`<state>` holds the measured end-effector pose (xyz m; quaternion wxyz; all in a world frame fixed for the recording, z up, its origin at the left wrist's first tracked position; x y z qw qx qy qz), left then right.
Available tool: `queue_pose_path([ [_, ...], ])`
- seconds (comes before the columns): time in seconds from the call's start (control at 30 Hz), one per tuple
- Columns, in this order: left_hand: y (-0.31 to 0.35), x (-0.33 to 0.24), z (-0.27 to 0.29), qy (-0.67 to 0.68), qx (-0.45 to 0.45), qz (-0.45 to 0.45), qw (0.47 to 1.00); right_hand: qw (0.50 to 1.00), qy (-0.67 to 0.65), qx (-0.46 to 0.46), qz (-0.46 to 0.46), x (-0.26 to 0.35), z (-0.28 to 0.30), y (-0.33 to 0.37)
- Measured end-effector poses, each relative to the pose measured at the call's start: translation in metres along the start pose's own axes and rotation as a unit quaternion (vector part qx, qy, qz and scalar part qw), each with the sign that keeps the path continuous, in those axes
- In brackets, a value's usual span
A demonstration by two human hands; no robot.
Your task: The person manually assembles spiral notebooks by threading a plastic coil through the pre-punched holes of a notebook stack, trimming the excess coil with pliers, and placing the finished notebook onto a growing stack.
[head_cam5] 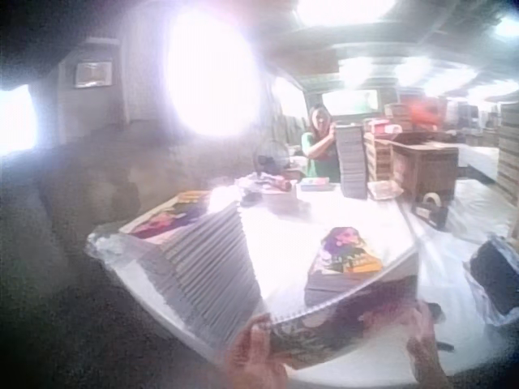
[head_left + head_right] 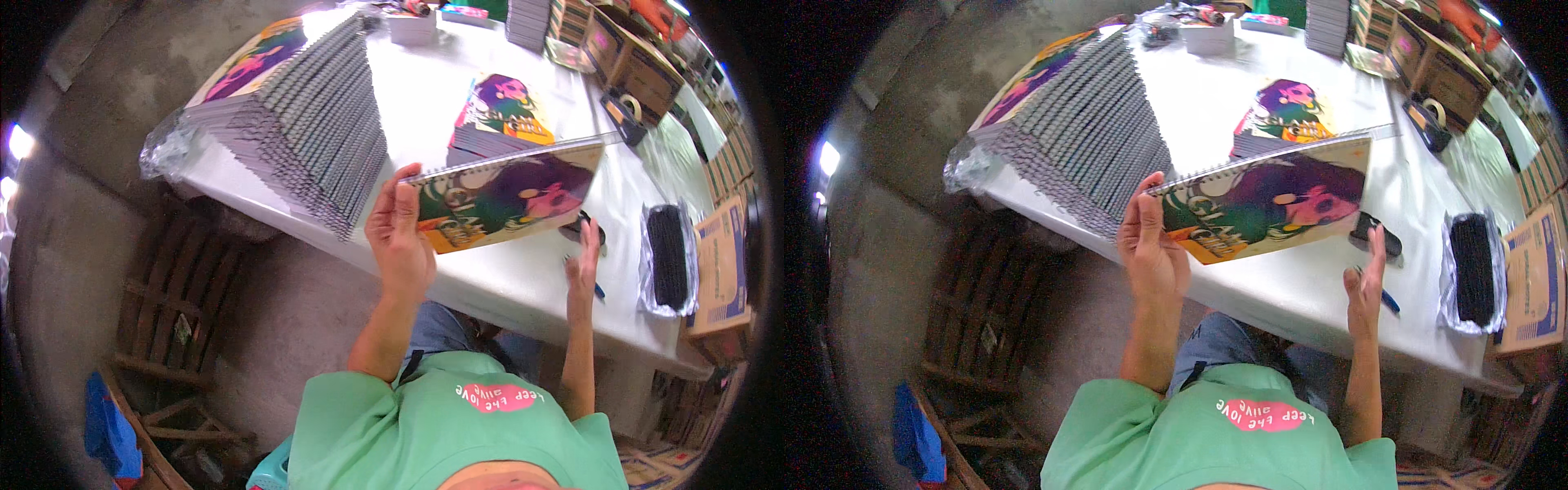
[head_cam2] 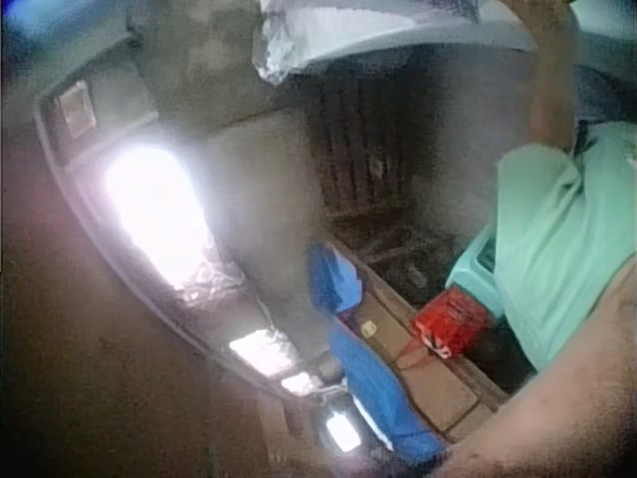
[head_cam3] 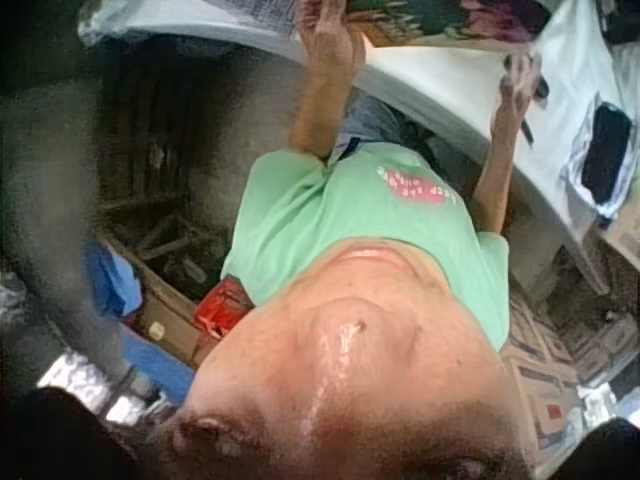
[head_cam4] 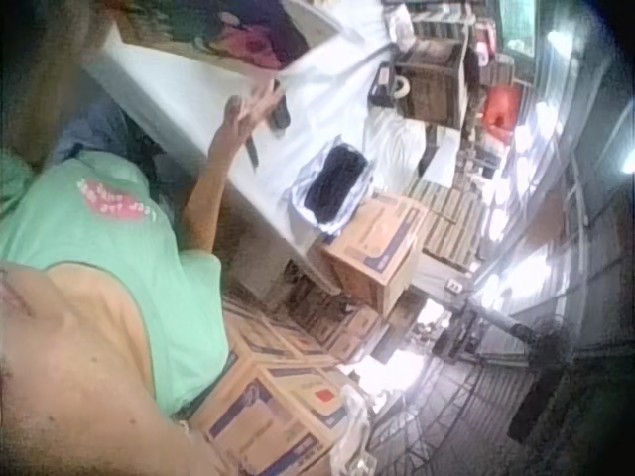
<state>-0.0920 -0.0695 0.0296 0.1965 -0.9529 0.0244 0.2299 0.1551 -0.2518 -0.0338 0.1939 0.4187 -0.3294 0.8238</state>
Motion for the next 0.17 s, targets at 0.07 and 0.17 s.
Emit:
queue_pose_path([
  [0.07,0.001,-0.014,-0.024,0.042,0.026,-0.001,0.999,0.957,-0.284,-0.004,-0.066,0.000,-0.024,-0.023],
  [0.17,-0.012,-0.066,-0.064,-0.035,0.113,-0.096,0.988,0.925,-0.377,0.049,-0.023,0.033,-0.040,-0.063],
])
Point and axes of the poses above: each hand's wrist, its own y-axis away from the middle knuckle, its own z-axis out of the back of the hand, x = y × z, the point moved 9 cm from there along -y, towards the middle knuckle, and after that the axes turned 11 degrees about y, right-handed, at the moved point
